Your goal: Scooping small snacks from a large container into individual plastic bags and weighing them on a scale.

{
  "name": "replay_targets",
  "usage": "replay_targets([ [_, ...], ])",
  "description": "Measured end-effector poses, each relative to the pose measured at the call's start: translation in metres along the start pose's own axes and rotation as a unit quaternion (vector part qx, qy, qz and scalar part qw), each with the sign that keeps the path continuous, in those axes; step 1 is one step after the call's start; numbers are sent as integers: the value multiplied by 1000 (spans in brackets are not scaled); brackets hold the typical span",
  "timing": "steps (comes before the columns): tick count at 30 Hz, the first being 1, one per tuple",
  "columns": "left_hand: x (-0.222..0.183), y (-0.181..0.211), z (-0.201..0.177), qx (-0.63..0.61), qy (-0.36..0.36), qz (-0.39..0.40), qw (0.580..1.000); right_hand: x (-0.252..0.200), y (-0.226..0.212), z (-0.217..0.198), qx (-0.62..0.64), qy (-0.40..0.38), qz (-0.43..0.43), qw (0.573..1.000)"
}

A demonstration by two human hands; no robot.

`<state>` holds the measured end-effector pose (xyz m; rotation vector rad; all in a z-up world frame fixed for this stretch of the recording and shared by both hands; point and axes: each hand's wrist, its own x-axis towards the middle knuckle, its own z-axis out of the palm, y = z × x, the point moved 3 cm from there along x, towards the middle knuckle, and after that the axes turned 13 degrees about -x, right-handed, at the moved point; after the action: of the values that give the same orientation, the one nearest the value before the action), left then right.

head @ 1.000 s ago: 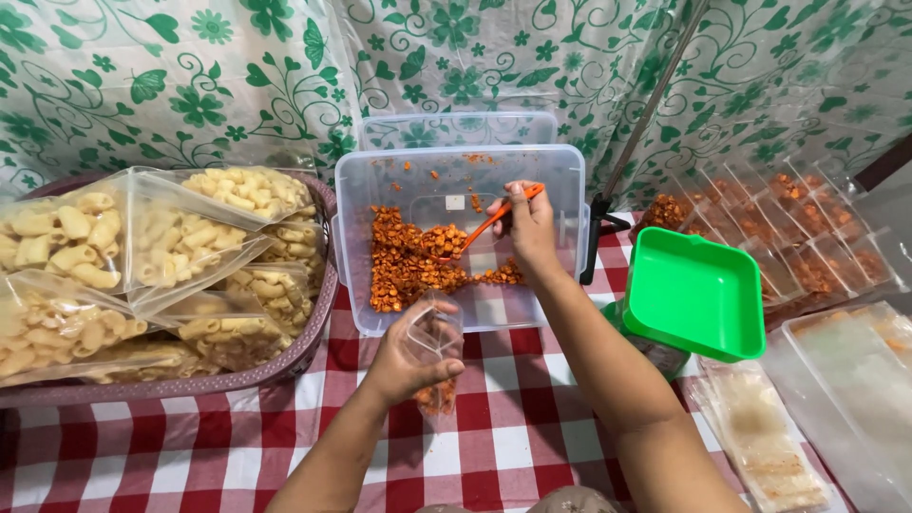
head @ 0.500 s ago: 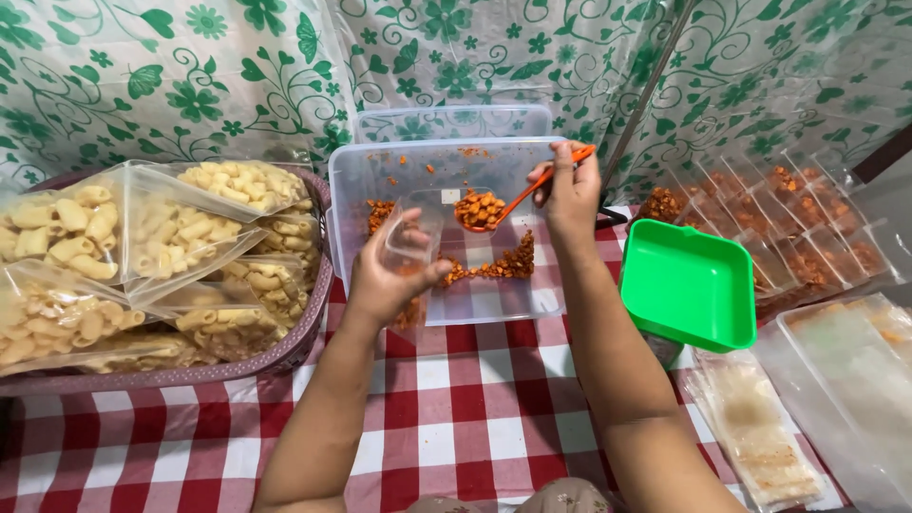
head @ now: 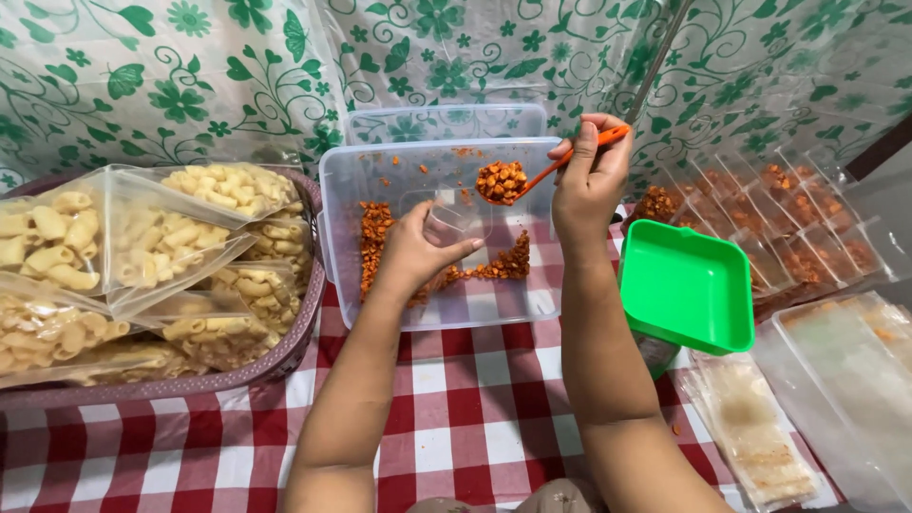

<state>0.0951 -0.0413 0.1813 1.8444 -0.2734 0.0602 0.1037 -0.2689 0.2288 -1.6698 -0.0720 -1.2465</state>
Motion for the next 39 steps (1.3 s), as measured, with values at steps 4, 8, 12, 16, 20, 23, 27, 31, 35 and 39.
replay_targets([
  [4,8,-11,8,-6,-5,-21,1000,-8,-26,3,-38,-17,-23,999],
  [8,16,-17,16,-9,-17,-25,1000,-22,-46,13,-107,-61,-97,988],
  [12,20,-22,21,26,-14,-57,998,-35,-54,19,-134,-89,-189,969],
  [16,22,-16,17,12,-16,-55,998,-48,-53,22,-97,-118,-197,969],
  [20,32,-41,22,-8,-6,-59,998,-64,-54,24,-80,-162,-243,953],
  [23,38,-59,22,-41,19,-57,997,-70,-59,22,-60,-175,-291,939],
  [27,33,-47,17,-73,50,-22,996,-68,-63,14,-35,-155,-321,934],
  [31,26,-39,17,-138,83,6,987,-63,-58,6,2,-139,-307,941],
  [35,20,-38,9,-238,118,72,961,-62,-55,-2,-14,-95,-272,957],
  [39,3,-26,-8,-331,117,174,920,-69,-33,-4,-105,-150,-142,973],
])
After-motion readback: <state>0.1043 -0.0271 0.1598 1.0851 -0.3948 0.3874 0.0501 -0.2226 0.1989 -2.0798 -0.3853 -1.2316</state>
